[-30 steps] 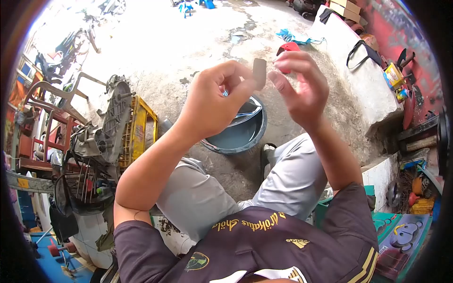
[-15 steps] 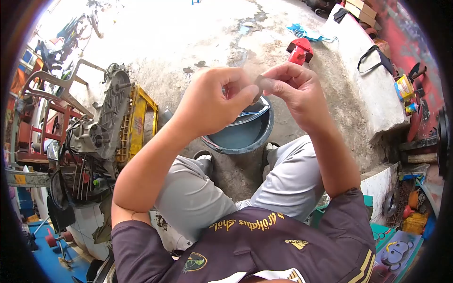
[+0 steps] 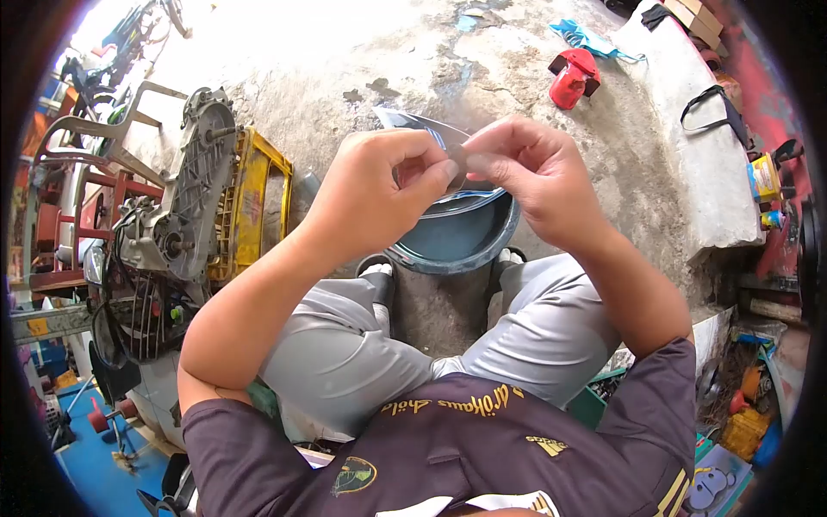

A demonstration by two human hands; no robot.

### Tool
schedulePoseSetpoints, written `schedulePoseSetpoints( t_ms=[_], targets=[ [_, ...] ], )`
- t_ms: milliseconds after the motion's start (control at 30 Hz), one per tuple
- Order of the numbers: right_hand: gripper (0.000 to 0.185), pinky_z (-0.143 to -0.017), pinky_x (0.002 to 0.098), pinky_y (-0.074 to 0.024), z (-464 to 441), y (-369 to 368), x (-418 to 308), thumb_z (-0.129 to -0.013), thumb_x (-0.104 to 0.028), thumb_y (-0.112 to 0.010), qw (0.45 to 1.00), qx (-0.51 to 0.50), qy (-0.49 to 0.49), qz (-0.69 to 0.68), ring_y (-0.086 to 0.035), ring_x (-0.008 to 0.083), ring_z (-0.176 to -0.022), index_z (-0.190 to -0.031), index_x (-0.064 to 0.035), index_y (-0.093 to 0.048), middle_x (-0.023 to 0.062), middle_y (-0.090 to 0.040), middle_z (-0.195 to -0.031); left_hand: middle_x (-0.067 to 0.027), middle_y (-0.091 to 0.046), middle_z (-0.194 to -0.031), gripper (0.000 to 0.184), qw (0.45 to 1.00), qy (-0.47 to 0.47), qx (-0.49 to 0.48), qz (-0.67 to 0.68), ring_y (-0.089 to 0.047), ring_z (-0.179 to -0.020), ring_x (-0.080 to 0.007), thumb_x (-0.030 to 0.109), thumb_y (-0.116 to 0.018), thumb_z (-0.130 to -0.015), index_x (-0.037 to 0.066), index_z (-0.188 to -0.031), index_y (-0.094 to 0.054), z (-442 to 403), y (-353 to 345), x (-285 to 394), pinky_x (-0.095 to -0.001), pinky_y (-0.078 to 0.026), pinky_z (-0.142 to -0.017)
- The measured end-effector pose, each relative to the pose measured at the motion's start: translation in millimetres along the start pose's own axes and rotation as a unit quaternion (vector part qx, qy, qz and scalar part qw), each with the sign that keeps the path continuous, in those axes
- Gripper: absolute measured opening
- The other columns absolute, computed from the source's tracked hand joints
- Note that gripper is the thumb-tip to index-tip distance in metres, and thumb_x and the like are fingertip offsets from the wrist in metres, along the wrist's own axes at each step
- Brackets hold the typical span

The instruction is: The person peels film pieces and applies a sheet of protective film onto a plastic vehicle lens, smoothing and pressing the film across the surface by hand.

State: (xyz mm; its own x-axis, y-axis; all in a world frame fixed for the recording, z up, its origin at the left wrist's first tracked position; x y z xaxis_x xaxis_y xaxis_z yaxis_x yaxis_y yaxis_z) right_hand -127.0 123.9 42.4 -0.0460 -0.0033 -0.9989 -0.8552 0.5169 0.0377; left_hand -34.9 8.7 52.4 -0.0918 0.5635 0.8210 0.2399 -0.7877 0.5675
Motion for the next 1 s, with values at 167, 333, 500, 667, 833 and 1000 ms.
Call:
schedulePoseSetpoints(
  t_ms=[167, 333, 500, 667, 833, 1000],
  targets=[
    [0.014, -0.084, 0.0274, -0.054, -4, 4, -19, -0.097, -0.005, -0.07, 0.999, 0.011, 0.035, -0.008, -0.067, 0.0097, -0.092, -0.109, 0.0022, -0.073, 0.005, -0.075, -0.098, 0.0, -0.06, -0.072, 0.016, 0.994, -0.026, 0.097, 0.034, -0.054, -0.071, -0.0076, 0.018, -0.077, -0.093, 0.003, -0.098, -0.077, -2, 19, 6, -0.0262, -0.044, -0.066],
    [0.016, -0.081, 0.0258, -0.053, -4, 12, -6, -0.099, -0.011, -0.071, 1.0, 0.018, 0.007, -0.008, -0.065, 0.0084, -0.088, -0.108, 0.0019, -0.073, 0.0037, -0.074, -0.097, 0.0029, -0.054, -0.068, 0.013, 0.993, -0.049, 0.104, -0.007, -0.05, -0.066, -0.0056, 0.015, -0.08, -0.09, 0.004, -0.096, -0.077, -3, 15, 10, -0.0251, -0.04, -0.064],
    [0.018, -0.08, 0.0259, -0.0534, -5, 14, 7, -0.101, -0.015, -0.069, 1.0, -0.012, -0.023, 0.004, -0.064, 0.0086, -0.087, -0.108, 0.0017, -0.073, 0.0029, -0.073, -0.095, 0.0021, -0.051, -0.063, 0.013, 0.988, -0.1, 0.108, -0.048, -0.049, -0.063, -0.008, 0.012, -0.083, -0.086, 0.004, -0.095, -0.078, -6, 11, 16, -0.0273, -0.04, -0.061],
    [0.021, -0.082, 0.0274, -0.0556, -1, 10, 20, -0.104, -0.019, -0.065, 0.993, -0.035, -0.072, -0.083, -0.065, 0.0094, -0.09, -0.108, 0.0002, -0.073, 0.003, -0.071, -0.095, -0.0005, -0.054, -0.062, 0.012, 0.971, -0.191, 0.113, -0.093, -0.05, -0.059, -0.013, 0.008, -0.084, -0.081, 0.005, -0.091, -0.078, -1, 7, 33, -0.0311, -0.042, -0.068],
    [0.022, -0.082, 0.0279, -0.0566, 1, 2, 23, -0.106, -0.023, -0.064, 0.985, -0.069, -0.106, -0.12, -0.063, 0.0083, -0.086, -0.102, -0.0023, -0.072, 0.0005, -0.067, -0.09, -0.0008, -0.057, -0.064, 0.011, 0.962, -0.225, 0.12, -0.1, -0.05, -0.058, -0.0143, 0.008, -0.083, -0.081, 0.006, -0.09, -0.078, 3, 7, 39, -0.0316, -0.042, -0.07],
    [0.022, -0.082, 0.028, -0.0563, 1, 2, 27, -0.106, -0.024, -0.065, 0.988, -0.055, -0.096, -0.112, -0.062, 0.0071, -0.083, -0.101, -0.0035, -0.071, -0.001, -0.066, -0.088, -0.0025, -0.06, -0.067, 0.012, 0.96, -0.227, 0.126, -0.103, -0.051, -0.059, -0.0152, 0.008, -0.083, -0.081, 0.005, -0.09, -0.076, 5, 9, 40, -0.0325, -0.043, -0.071]
  ],
)
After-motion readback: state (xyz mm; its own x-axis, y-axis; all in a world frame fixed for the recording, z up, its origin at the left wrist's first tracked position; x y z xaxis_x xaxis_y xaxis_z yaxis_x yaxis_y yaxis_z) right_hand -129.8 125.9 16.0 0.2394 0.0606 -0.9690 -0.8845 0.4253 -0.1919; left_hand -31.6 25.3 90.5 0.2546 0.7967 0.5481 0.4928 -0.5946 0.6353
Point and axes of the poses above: each hand's wrist, its own z-axis away from the middle knuckle, its own y-axis out of the back of the hand, x = y × z, the point moved 10 cm from there along -z, towards the middle knuckle
